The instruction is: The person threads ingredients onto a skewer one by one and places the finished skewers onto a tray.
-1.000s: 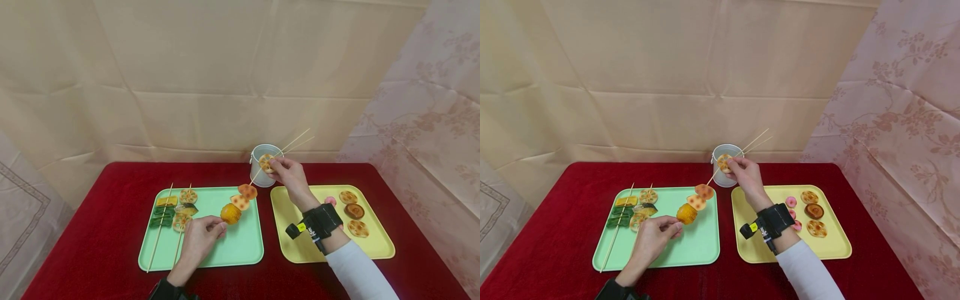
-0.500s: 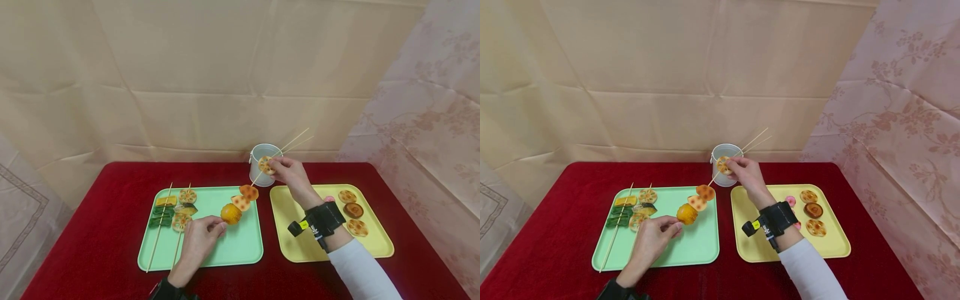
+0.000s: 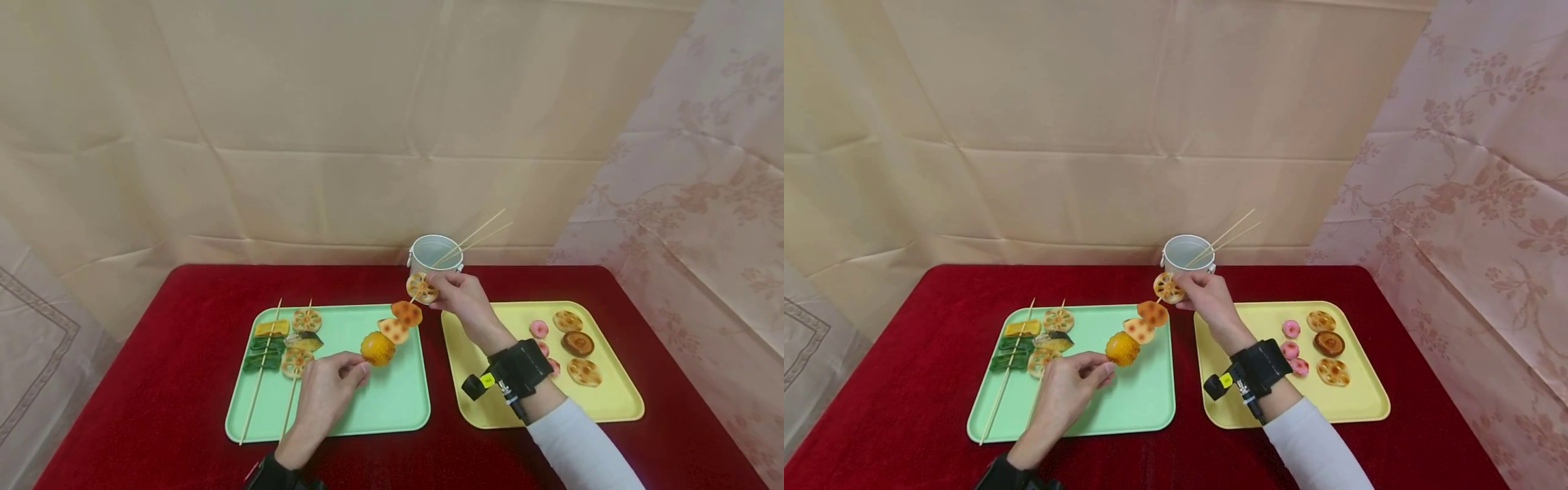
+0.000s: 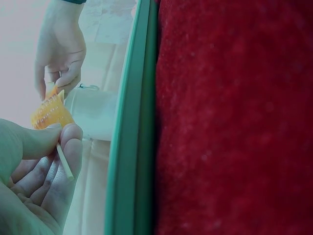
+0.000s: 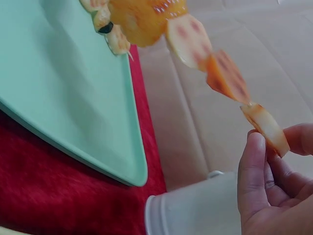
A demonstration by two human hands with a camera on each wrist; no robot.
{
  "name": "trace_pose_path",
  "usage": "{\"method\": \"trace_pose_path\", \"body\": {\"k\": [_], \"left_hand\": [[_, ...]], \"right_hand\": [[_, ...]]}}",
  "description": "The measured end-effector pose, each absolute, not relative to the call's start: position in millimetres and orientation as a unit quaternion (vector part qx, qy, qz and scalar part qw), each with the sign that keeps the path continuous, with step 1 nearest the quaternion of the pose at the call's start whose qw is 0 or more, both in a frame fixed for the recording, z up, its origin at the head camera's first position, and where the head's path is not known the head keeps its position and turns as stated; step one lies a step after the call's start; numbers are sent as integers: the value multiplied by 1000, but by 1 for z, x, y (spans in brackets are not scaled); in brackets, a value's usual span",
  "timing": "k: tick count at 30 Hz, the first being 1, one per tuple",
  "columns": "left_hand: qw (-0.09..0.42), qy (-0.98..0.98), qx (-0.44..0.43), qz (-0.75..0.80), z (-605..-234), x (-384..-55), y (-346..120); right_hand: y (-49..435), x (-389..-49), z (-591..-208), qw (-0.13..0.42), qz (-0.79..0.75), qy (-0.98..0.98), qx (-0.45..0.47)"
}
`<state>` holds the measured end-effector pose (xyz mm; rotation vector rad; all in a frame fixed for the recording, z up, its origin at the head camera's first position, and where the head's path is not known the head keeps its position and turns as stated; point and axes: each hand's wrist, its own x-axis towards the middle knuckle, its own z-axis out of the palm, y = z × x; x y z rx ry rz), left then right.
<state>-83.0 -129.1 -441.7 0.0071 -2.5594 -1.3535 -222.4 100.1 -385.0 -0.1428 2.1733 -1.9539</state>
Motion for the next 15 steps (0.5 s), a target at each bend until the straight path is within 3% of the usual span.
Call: {"method": "trace_pose_path", "body": {"k": [8,15], "left_hand": [[119,-876,4,-467,-442,-83,-129],[119,-877,3,-466,-443,-83,-129]], "right_hand": [[96,-218,-392,123,-655,744,-48],[95,-217,-391,103,-662,741,-32]]}}
